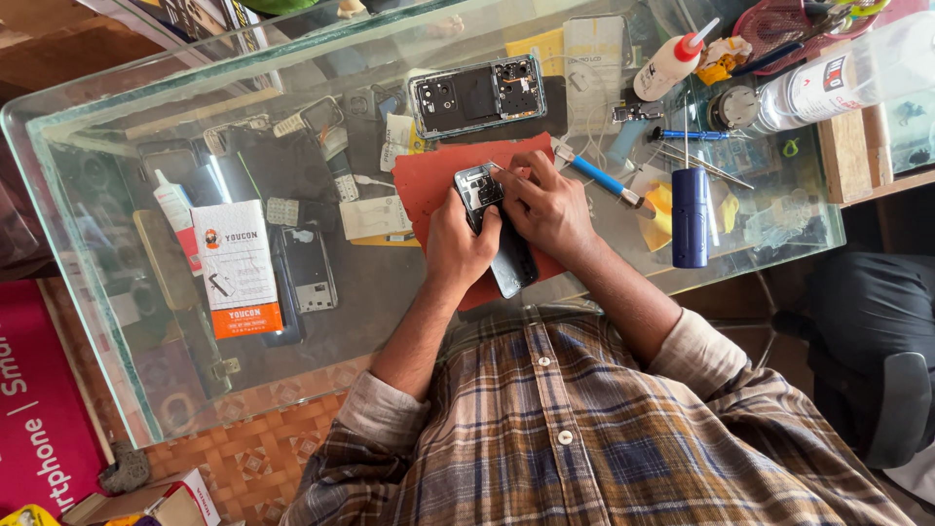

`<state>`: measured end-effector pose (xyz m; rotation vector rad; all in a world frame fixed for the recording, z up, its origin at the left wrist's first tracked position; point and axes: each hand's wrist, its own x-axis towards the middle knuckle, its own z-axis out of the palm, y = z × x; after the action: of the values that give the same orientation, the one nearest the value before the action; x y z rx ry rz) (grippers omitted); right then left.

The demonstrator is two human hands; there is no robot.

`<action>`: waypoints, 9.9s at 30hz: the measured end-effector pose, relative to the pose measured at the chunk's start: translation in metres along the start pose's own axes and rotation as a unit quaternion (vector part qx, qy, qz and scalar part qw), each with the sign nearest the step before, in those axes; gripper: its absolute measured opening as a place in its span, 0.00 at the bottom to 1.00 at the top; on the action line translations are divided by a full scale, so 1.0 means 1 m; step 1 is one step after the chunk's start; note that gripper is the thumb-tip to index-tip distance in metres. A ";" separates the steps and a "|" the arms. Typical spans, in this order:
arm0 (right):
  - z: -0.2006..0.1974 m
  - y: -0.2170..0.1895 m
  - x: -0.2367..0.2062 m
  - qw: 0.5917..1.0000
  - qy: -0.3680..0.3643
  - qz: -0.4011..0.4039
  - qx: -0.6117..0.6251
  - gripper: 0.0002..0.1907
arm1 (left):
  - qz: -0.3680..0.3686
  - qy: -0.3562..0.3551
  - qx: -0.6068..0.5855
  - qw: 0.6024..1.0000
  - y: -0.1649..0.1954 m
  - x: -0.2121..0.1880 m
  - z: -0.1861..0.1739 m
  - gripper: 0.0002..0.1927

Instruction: The person cleans the back of a disassembled smartphone with a blue tool, then applies glue from a bottle to the back panel. They continue to scrape and clean the back surface with the tool, focusing on the camera module area.

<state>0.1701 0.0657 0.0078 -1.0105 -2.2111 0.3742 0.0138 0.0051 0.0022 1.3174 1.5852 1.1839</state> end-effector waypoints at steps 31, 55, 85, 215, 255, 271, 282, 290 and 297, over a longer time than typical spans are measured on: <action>0.001 0.000 -0.001 1.000 -0.005 -0.018 0.007 0.20 | 0.013 0.021 0.043 0.999 -0.009 -0.003 0.002 0.12; 0.012 0.005 -0.001 0.998 -0.015 -0.033 0.054 0.21 | 0.053 -0.007 0.005 0.999 -0.012 0.002 -0.010 0.15; 0.001 -0.003 0.003 0.999 -0.026 0.026 0.034 0.16 | 0.030 0.017 0.012 0.999 -0.003 -0.001 -0.002 0.11; -0.078 -0.030 -0.058 0.972 -0.078 0.153 0.161 0.25 | 0.033 0.050 -0.013 0.998 -0.006 -0.006 0.000 0.14; -0.003 -0.010 0.003 0.993 -0.005 -0.021 0.120 0.14 | 0.021 -0.028 0.038 0.999 -0.001 0.001 -0.005 0.13; -0.010 -0.009 0.005 0.996 -0.013 -0.056 0.074 0.15 | 0.023 -0.037 0.043 0.998 0.002 0.001 -0.008 0.13; -0.027 -0.002 0.001 0.998 -0.043 0.047 0.024 0.13 | 0.029 -0.028 0.018 0.999 0.003 0.000 -0.005 0.11; -0.034 -0.013 0.012 0.995 -0.069 0.064 0.015 0.10 | 0.032 -0.025 0.025 0.999 0.000 0.000 -0.004 0.11; -0.051 -0.025 -0.010 0.990 -0.113 0.083 0.025 0.10 | 0.043 -0.006 0.052 0.998 -0.001 -0.001 -0.003 0.11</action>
<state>0.1951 0.0410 0.0530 -1.1778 -2.3085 0.6451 0.0113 0.0038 0.0019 1.4708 1.6144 1.1561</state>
